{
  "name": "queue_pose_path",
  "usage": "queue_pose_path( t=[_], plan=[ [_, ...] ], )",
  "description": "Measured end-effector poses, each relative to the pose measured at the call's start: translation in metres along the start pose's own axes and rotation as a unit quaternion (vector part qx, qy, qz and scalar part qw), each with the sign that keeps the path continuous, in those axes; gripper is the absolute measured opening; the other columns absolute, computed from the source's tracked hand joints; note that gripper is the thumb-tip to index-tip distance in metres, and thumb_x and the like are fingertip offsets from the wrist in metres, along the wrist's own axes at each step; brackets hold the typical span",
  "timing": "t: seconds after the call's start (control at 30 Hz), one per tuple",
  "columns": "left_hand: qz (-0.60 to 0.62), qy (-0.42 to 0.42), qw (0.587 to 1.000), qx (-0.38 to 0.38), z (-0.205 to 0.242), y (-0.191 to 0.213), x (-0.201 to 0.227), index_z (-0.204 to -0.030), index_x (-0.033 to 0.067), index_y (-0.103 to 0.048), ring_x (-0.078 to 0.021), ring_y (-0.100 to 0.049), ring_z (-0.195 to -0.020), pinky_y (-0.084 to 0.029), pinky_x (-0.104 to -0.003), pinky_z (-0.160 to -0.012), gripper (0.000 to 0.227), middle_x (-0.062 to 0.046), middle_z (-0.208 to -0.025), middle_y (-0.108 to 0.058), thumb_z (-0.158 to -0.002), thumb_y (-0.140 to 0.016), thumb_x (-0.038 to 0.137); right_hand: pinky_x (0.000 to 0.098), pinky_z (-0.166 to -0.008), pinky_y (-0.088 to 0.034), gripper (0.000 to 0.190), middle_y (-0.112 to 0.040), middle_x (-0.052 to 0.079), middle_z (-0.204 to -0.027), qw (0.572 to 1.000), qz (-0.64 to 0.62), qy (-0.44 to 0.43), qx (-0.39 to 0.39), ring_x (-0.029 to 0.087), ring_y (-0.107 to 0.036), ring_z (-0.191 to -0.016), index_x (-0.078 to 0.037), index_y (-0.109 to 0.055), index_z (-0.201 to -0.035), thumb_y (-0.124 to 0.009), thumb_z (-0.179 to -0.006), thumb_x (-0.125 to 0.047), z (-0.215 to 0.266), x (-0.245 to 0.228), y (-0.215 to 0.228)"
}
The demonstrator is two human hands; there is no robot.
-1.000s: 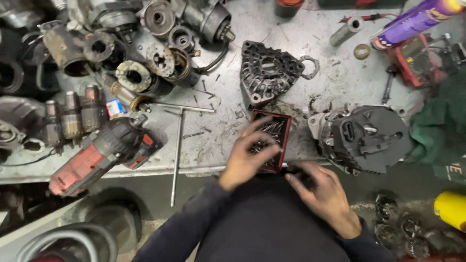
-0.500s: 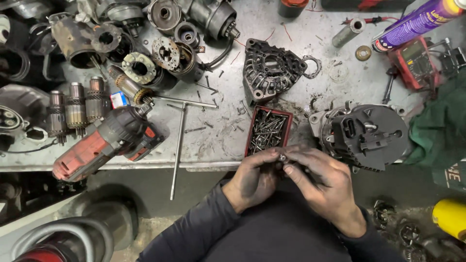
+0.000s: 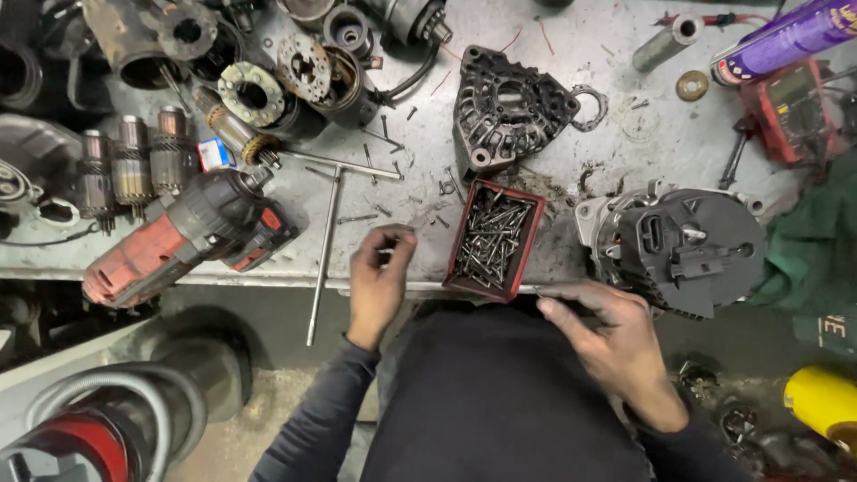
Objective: The person wipes a mechanical part with a green cloth, then picks up a small metal component and places it into the part. They then use a torque wrench to tighten a bolt on the assembly.
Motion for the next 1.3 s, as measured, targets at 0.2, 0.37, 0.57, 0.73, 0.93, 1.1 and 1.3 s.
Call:
queue_pose_path(
  t=[0.2, 0.37, 0.57, 0.73, 0.93, 1.1, 1.3],
  plan=[
    [-0.369, -0.218, 0.901, 0.063, 0.015, -0.011, 0.028, -0.098, 0.0100, -0.074, -0.0293, -0.056, -0.118, -0.046, -0.044, -0.103, 0.020, -0.010, -0.119, -0.065, -0.091, -0.075, 0.029, 0.0381, -0.087, -0.057, 0.039, -0.076, 0.015, -0.113, 0.986, 0.154, 0.041, 0.042, 0.031, -0.073, -0.100, -0.005, -0.074, -0.119, -0.078, -0.087, -0.028, -0.022, 0.003, -0.024],
    [-0.499, -0.364, 0.785, -0.047, 0.011, -0.061, 0.022, -0.098, 0.0152, -0.074, -0.0353, -0.043, -0.140, -0.036, -0.057, -0.109, 0.017, -0.011, -0.151, -0.050, -0.085, -0.072, 0.027, 0.0386, -0.089, -0.056, 0.043, -0.075, 0.010, -0.118, 0.983, 0.164, -0.041, -0.076, 0.029, -0.074, -0.100, -0.015, -0.072, -0.121, -0.076, -0.084, -0.037, -0.030, 0.013, -0.040],
    [-0.561, -0.343, 0.751, -0.067, -0.002, -0.076, 0.013, -0.086, 0.0121, -0.071, -0.0358, -0.040, -0.143, -0.036, -0.058, -0.109, 0.014, -0.013, -0.152, -0.049, -0.084, -0.068, 0.026, 0.0370, -0.089, -0.058, 0.043, -0.078, 0.009, -0.111, 0.983, 0.158, -0.072, -0.056, 0.027, -0.075, -0.101, -0.015, -0.075, -0.116, -0.078, -0.080, -0.039, -0.022, 0.017, -0.038],
    [-0.532, -0.388, 0.751, -0.051, -0.003, -0.080, 0.011, -0.090, 0.0109, -0.070, -0.0355, -0.039, -0.145, -0.035, -0.057, -0.111, 0.017, -0.014, -0.154, -0.047, -0.086, -0.068, 0.027, 0.0364, -0.086, -0.058, 0.038, -0.079, 0.008, -0.108, 0.988, 0.134, -0.060, -0.045, 0.026, -0.076, -0.099, -0.016, -0.077, -0.114, -0.077, -0.082, -0.036, -0.018, 0.016, -0.033],
    [-0.532, -0.408, 0.738, -0.080, -0.004, -0.083, 0.002, -0.094, 0.0106, -0.071, -0.0342, -0.039, -0.145, -0.035, -0.055, -0.109, 0.017, -0.014, -0.155, -0.047, -0.088, -0.066, 0.026, 0.0363, -0.085, -0.057, 0.036, -0.079, 0.007, -0.108, 0.987, 0.133, -0.069, -0.050, 0.027, -0.076, -0.096, -0.016, -0.077, -0.113, -0.077, -0.082, -0.035, -0.012, 0.022, -0.028],
    [-0.586, -0.359, 0.723, -0.075, 0.000, -0.085, -0.003, -0.092, 0.0110, -0.071, -0.0296, -0.039, -0.147, -0.035, -0.052, -0.112, 0.015, -0.010, -0.158, -0.047, -0.087, -0.065, 0.024, 0.0367, -0.087, -0.057, 0.038, -0.079, 0.009, -0.109, 0.992, 0.113, -0.030, -0.044, 0.027, -0.075, -0.101, -0.014, -0.076, -0.114, -0.077, -0.082, -0.034, -0.009, 0.026, -0.028],
    [-0.593, -0.339, 0.729, -0.049, 0.002, -0.081, 0.001, -0.091, 0.0106, -0.072, -0.0306, -0.038, -0.145, -0.034, -0.055, -0.111, 0.014, -0.007, -0.157, -0.046, -0.085, -0.065, 0.020, 0.0355, -0.086, -0.057, 0.040, -0.078, 0.006, -0.112, 0.984, 0.148, -0.075, -0.071, 0.026, -0.075, -0.098, -0.016, -0.075, -0.116, -0.076, -0.082, -0.038, -0.007, 0.028, -0.028]
  ],
)
Point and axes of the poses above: each hand's wrist, its own z-axis away from the middle knuckle, its own y-axis out of the back of the hand, x = y × z, the point moved 3 cm from there along -z, towards the middle knuckle
